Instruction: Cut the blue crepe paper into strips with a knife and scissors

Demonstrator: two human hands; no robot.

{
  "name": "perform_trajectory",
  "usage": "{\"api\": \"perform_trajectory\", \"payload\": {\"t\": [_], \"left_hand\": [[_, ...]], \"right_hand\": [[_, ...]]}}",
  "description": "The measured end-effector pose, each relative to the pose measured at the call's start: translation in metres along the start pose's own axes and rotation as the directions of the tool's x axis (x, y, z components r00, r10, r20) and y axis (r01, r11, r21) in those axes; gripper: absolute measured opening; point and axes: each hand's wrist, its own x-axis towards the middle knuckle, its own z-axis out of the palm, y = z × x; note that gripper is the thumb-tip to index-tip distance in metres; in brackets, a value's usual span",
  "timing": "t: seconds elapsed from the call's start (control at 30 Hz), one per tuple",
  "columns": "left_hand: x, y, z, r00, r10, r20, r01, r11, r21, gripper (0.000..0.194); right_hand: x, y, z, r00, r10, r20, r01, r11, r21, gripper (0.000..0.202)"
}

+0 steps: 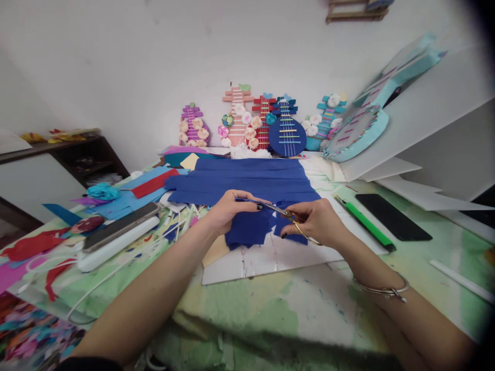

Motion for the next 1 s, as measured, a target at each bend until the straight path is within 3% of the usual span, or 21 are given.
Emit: {"api": "perform_trajectory", "payload": {"t": [0.2, 0.43, 0.7, 1.0], "left_hand": [[0.002, -0.004, -0.004, 0.999, 0.002, -0.042, 0.000, 1.000, 0.029, 0.023], [0.002, -0.004, -0.007, 0.998, -0.056, -0.037, 0.059, 0.996, 0.073, 0.023], [0.000, -0.004, -0.003, 0.993, -0.112, 0.023, 0.109, 0.988, 0.106, 0.026], [-0.002, -0.006, 0.003, 0.990, -0.128, 0.059, 0.119, 0.983, 0.137, 0.024]], "right_hand": [[0.000, 0.002, -0.001, 1.000, 0.008, -0.011, -0.008, 1.000, -0.028, 0.044], [0.000, 0.004, -0.007, 0.994, 0.098, -0.054, -0.100, 0.994, -0.047, 0.041], [0.000, -0.002, -0.001, 0.998, 0.013, 0.062, -0.006, 0.992, -0.124, 0.039], [-0.001, -0.009, 0.002, 0.998, 0.017, 0.054, -0.007, 0.986, -0.169, 0.041]]}}
